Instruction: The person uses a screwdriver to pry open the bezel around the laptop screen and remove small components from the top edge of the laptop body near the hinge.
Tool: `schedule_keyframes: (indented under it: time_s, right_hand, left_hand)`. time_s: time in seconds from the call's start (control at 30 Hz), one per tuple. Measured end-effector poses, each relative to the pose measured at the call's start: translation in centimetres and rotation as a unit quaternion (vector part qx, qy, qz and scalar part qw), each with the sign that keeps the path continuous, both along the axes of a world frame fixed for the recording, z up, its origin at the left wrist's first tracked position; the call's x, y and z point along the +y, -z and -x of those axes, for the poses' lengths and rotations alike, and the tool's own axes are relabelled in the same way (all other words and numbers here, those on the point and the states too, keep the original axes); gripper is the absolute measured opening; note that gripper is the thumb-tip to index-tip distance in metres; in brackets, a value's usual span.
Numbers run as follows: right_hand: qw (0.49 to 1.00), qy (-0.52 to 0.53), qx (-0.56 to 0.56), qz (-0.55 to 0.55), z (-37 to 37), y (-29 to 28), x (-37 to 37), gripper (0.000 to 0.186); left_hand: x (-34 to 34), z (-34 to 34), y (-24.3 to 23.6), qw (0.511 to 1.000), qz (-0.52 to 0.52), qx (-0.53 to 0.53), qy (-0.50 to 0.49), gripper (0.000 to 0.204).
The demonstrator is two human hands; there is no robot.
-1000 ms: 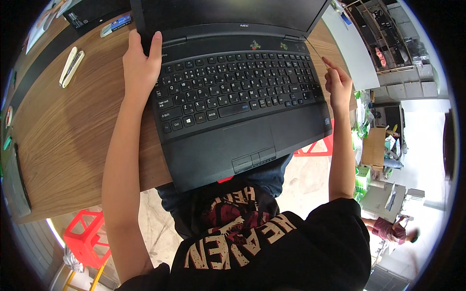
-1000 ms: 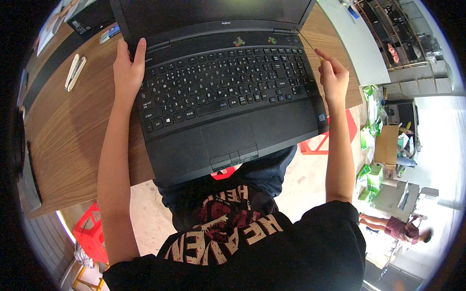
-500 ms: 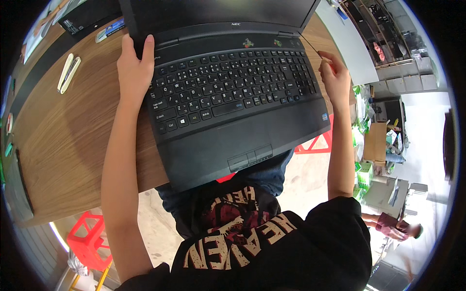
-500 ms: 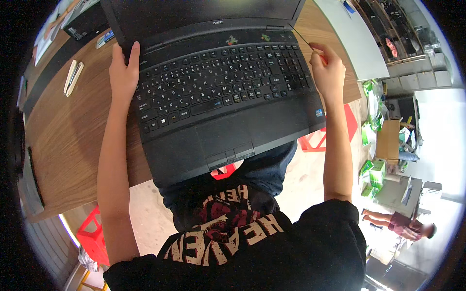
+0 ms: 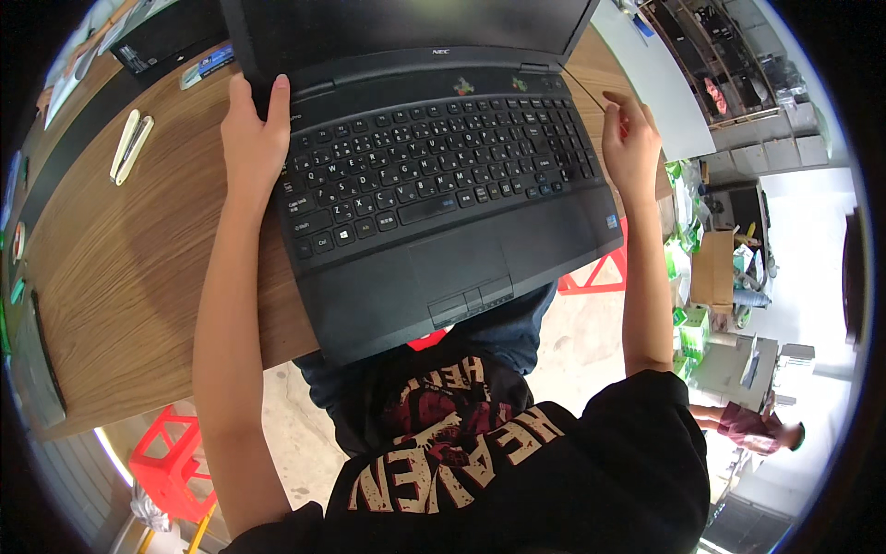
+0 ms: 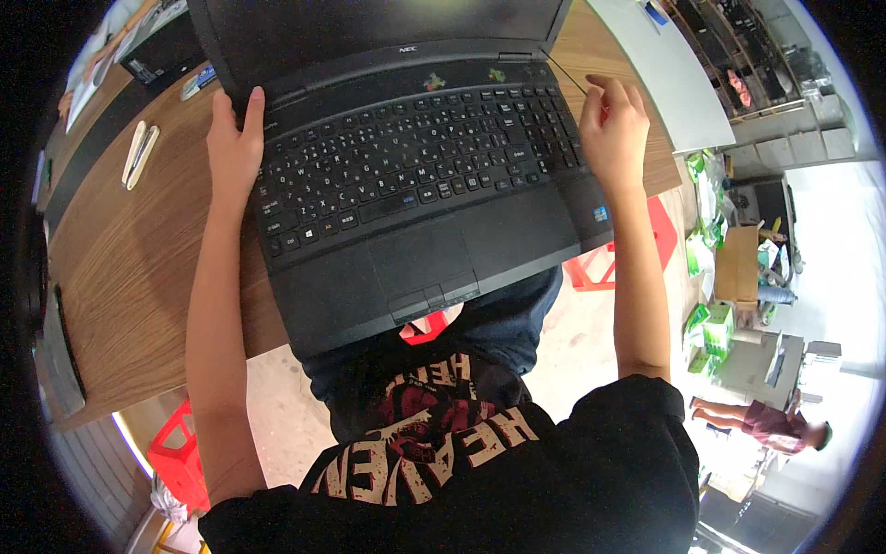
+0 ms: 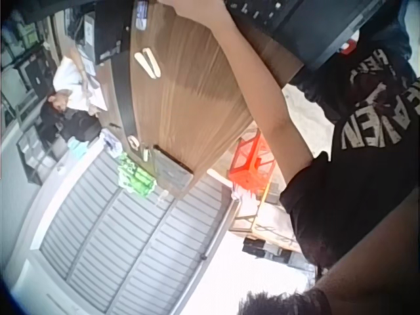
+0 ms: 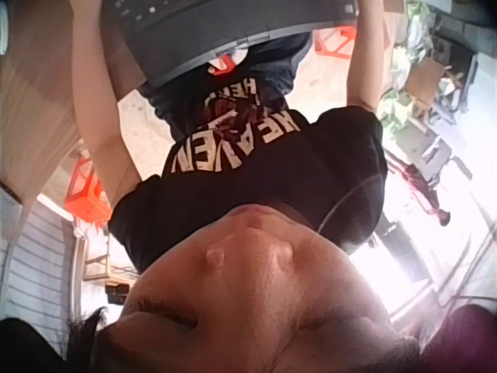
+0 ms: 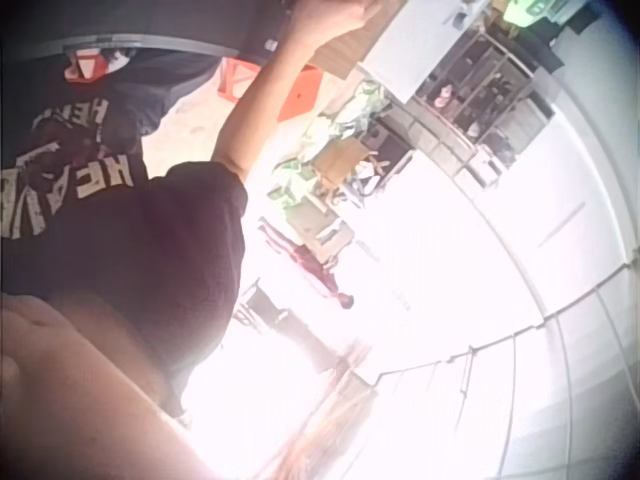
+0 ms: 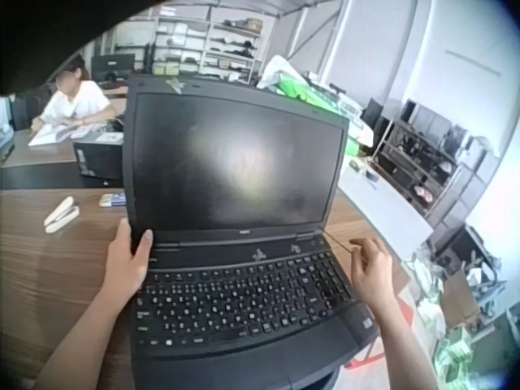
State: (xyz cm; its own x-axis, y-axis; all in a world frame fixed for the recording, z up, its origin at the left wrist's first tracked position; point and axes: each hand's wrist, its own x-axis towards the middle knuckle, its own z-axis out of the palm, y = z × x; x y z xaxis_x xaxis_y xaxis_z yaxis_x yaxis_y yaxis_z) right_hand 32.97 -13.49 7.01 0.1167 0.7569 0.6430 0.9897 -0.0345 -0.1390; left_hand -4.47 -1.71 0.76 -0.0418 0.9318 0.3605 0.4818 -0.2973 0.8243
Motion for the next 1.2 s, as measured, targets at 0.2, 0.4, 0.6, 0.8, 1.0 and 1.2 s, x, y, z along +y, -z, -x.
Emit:
schedule_keyframes:
  time_s: [0.2, 0.4, 0.6, 0.8, 1.0, 1.2]
  right_hand:
    - [0.993, 0.034, 0.098, 0.056, 0.3, -0.5, -0.2, 0.017]
    - [0.998, -0.04, 0.047, 0.016, 0.3, -1.1, -0.6, 0.021]
    - [0.998, -0.058, 0.019, -0.016, -0.2, -0.5, -0.2, 0.023]
    - [0.959, 0.06, 0.263, 0.087, 0.8, -1.2, 0.0, 0.021]
    - [0.991, 0.031, 0.115, 0.064, -0.9, 0.1, -0.4, 0.024]
    - [0.999, 0.013, 0.04, 0.034, -1.3, 0.4, -0.2, 0.028]
  left_hand:
    - [0.3, 0.6, 0.5, 1.0, -0.008, 0.007, 0.0, 0.034]
    - [0.2, 0.2, 0.2, 1.0, -0.004, 0.002, -0.001, 0.034]
    - [0.2, 0.1, 0.1, 1.0, -0.014, -0.009, 0.005, 0.033]
    - [0.4, 0.5, 0.5, 1.0, -0.011, 0.003, 0.001, 0.033]
    - [0.1, 0.1, 0.0, 1.0, -0.003, 0.006, -0.003, 0.032]
    - [0.3, 0.3, 0.4, 1.0, -0.022, 0.006, -0.003, 0.034]
